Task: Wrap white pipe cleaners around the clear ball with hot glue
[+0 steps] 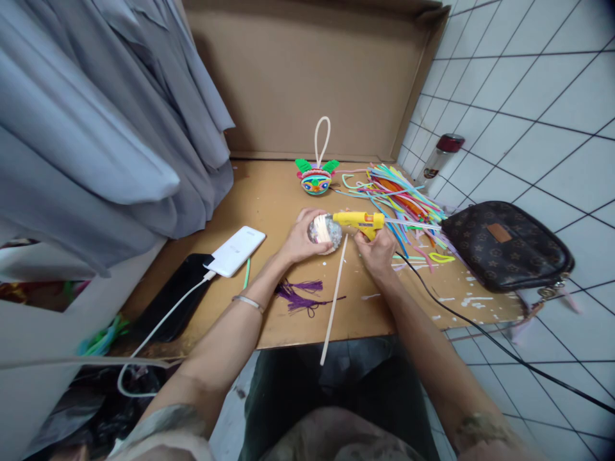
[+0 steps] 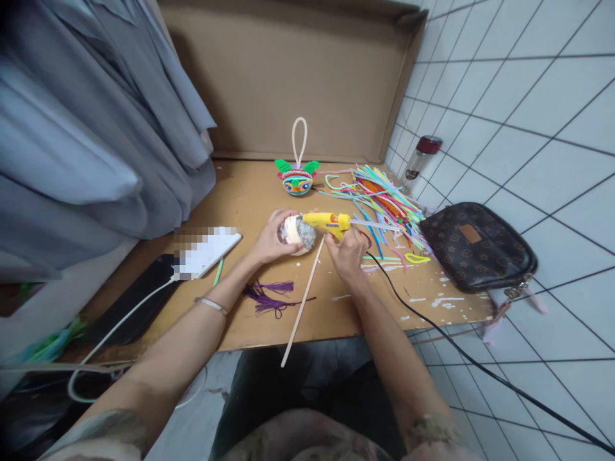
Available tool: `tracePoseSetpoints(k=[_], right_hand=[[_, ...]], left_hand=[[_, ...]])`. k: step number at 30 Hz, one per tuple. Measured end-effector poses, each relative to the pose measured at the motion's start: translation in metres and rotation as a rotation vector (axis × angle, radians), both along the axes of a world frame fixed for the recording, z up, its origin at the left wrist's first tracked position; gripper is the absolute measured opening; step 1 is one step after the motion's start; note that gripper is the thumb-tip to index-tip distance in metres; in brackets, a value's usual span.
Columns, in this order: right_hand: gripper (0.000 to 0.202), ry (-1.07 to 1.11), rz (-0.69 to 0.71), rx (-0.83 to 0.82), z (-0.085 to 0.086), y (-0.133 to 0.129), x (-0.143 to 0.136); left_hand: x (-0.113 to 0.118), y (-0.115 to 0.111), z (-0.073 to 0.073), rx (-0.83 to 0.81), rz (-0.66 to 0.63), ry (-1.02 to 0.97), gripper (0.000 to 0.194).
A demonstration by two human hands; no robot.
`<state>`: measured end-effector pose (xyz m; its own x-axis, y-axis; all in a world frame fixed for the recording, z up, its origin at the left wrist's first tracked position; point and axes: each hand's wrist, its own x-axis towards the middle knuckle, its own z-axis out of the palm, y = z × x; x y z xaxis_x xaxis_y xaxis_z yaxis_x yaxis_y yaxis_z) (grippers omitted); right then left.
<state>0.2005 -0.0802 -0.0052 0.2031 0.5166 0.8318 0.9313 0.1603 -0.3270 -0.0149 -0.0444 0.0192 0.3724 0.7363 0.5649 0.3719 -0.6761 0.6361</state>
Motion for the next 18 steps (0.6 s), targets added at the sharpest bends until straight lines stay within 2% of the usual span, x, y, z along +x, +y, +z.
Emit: tracePoseSetpoints(k=[13, 18], right_hand=[[0.014, 0.083, 0.026, -0.083, 0.0081, -0.0054, -0.0018], [0.015, 0.111, -0.004, -0.048, 0.0067, -0.003, 0.0002]], left_hand=[[0.0004, -0.0018, 0.0025, -0.017, -0.002, -0.002, 0.069], [0.0004, -0.0011, 0.0013, 0.006, 0.011, 0.01, 0.069]])
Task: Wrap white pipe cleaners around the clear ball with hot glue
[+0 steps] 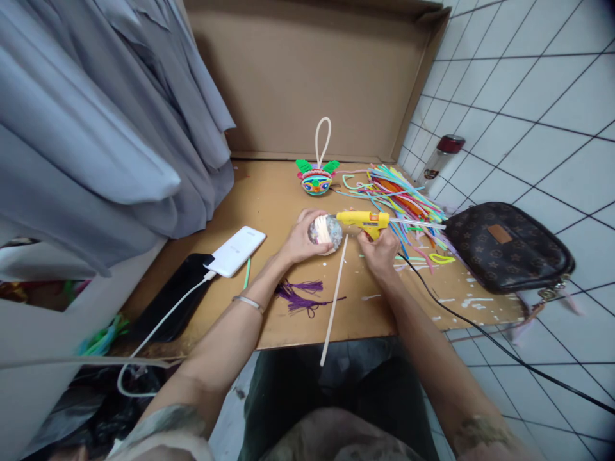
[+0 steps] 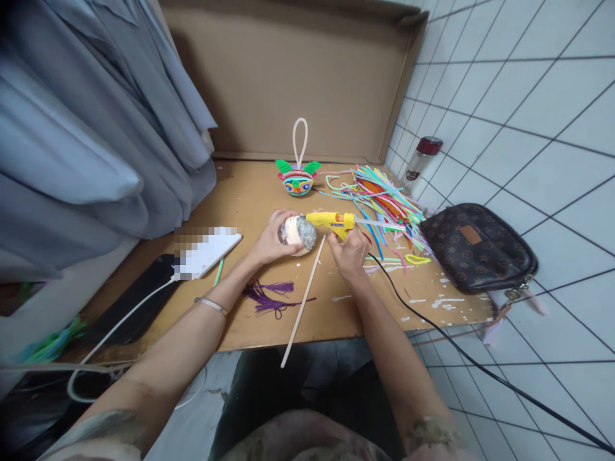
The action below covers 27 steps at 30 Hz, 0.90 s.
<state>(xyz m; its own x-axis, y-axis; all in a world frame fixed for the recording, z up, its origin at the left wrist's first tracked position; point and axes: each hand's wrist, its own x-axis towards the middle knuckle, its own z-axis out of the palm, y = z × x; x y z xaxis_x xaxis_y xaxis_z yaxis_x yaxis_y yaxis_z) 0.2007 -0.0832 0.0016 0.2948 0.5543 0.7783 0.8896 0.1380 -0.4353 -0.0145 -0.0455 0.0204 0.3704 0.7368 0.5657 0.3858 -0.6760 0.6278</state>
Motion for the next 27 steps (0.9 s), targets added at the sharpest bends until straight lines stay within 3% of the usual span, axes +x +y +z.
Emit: tracePoseSetpoints(k=[27], right_hand=[[0.018, -0.004, 0.035, -0.055, 0.0026, -0.0016, -0.0005]], left_hand=[[0.0001, -0.0007, 0.0008, 0.003, -0.032, -0.021, 0.068]])
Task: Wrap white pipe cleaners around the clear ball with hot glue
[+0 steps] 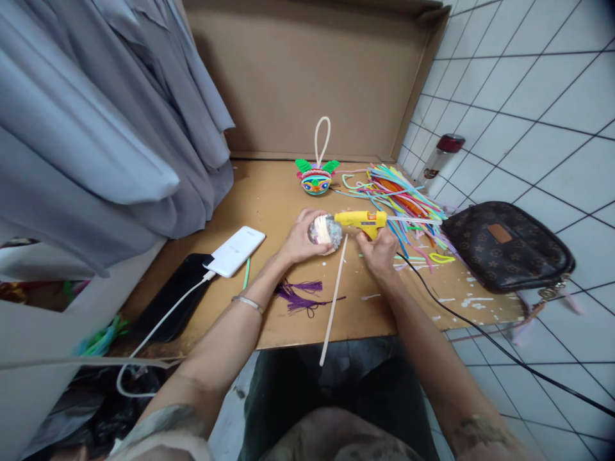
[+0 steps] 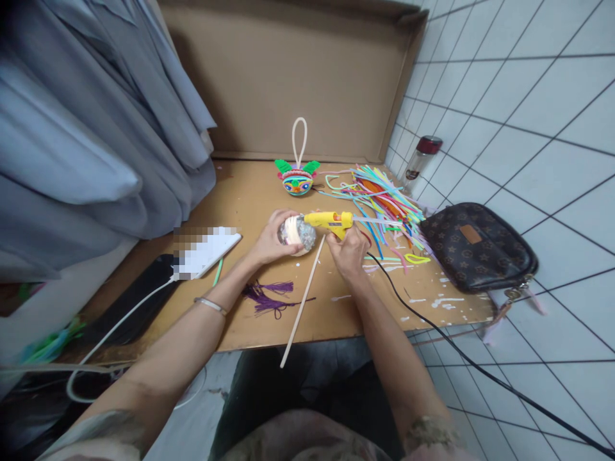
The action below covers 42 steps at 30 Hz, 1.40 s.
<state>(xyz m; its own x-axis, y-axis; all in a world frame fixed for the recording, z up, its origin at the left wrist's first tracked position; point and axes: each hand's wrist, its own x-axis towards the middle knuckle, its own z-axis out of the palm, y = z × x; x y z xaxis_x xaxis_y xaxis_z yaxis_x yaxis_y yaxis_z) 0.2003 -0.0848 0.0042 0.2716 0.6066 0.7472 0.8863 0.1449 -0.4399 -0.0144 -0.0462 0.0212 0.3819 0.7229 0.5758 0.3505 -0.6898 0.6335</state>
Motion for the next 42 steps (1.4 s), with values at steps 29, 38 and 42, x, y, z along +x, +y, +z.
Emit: tracePoseSetpoints(k=[29, 38, 42], right_hand=[[0.018, 0.082, -0.034, -0.066, 0.0007, 0.0031, -0.0035], [0.02, 0.157, -0.047, -0.075, 0.006, 0.0023, -0.0034], [0.022, 0.175, -0.031, -0.085, 0.0068, 0.0015, -0.0043]], left_hand=[[-0.0001, 0.0006, -0.0004, 0.009, 0.025, 0.046, 0.069], [0.0007, -0.0005, -0.0002, 0.008, 0.004, 0.02, 0.069], [0.0009, -0.0003, -0.0009, 0.003, 0.018, 0.034, 0.069]])
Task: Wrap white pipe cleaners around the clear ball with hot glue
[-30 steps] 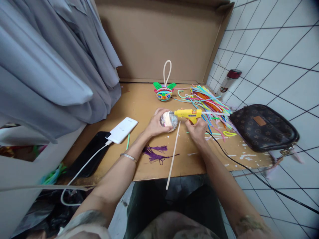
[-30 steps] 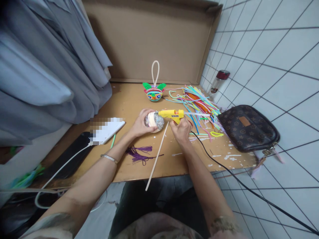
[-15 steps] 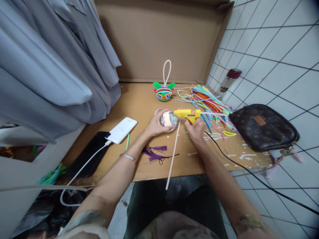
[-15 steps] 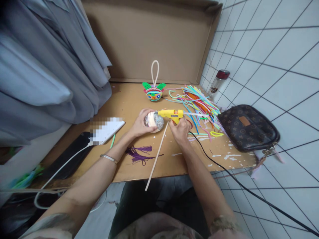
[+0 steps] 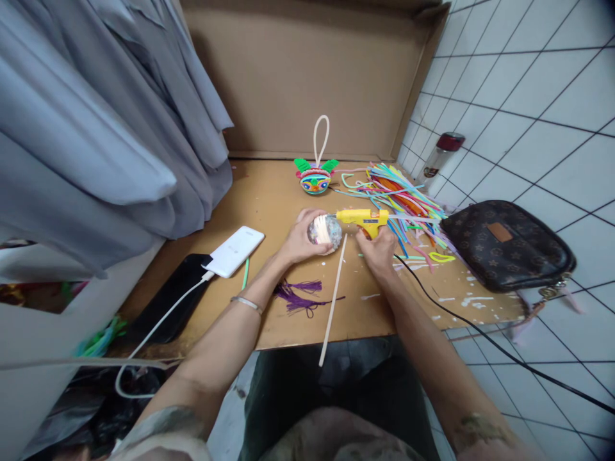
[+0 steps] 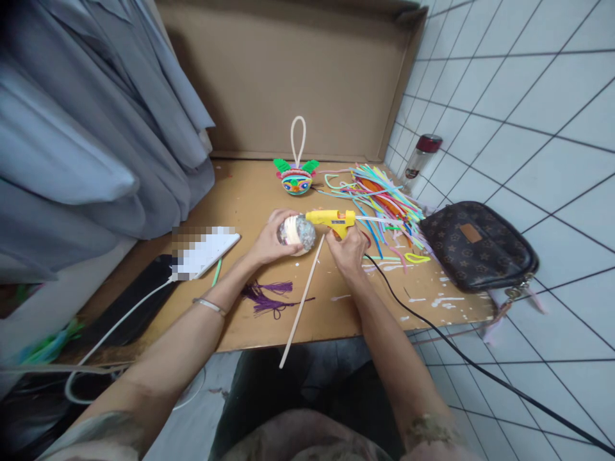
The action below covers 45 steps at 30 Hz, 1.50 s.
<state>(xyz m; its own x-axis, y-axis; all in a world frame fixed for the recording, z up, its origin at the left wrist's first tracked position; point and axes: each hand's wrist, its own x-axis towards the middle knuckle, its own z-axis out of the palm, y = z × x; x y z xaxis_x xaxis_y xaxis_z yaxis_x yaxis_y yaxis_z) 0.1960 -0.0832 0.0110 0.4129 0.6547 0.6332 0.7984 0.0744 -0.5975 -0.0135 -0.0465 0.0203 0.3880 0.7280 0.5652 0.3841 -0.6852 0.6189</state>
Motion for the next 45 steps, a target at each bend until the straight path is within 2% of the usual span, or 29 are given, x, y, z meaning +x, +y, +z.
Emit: tracePoseSetpoints(k=[6, 16, 24, 34, 40, 45], right_hand=[[0.021, -0.018, 0.046, -0.005, -0.0011, -0.0008, -0.0002], [0.021, -0.081, 0.04, -0.039, -0.0032, -0.0004, 0.0027], [0.026, -0.107, 0.045, 0.007, -0.0047, -0.0018, 0.0022], [0.02, -0.145, 0.052, 0.013, -0.0048, -0.0005, 0.004], [0.025, -0.115, 0.079, -0.034, -0.0015, -0.0021, 0.0027], [0.02, -0.079, 0.083, -0.049, -0.0008, -0.0017, 0.0024]], left_hand=[[-0.0002, 0.001, -0.0004, 0.016, -0.01, -0.002, 0.069], [-0.0004, -0.0007, 0.0015, 0.015, -0.006, -0.006, 0.068], [-0.0005, -0.0011, 0.0015, 0.008, -0.004, -0.003, 0.069], [-0.0004, -0.0001, 0.001, -0.011, 0.001, -0.001, 0.069], [-0.0005, 0.0004, 0.0005, -0.006, -0.006, -0.013, 0.069], [-0.0001, 0.0001, 0.0012, -0.026, 0.005, 0.0, 0.07]])
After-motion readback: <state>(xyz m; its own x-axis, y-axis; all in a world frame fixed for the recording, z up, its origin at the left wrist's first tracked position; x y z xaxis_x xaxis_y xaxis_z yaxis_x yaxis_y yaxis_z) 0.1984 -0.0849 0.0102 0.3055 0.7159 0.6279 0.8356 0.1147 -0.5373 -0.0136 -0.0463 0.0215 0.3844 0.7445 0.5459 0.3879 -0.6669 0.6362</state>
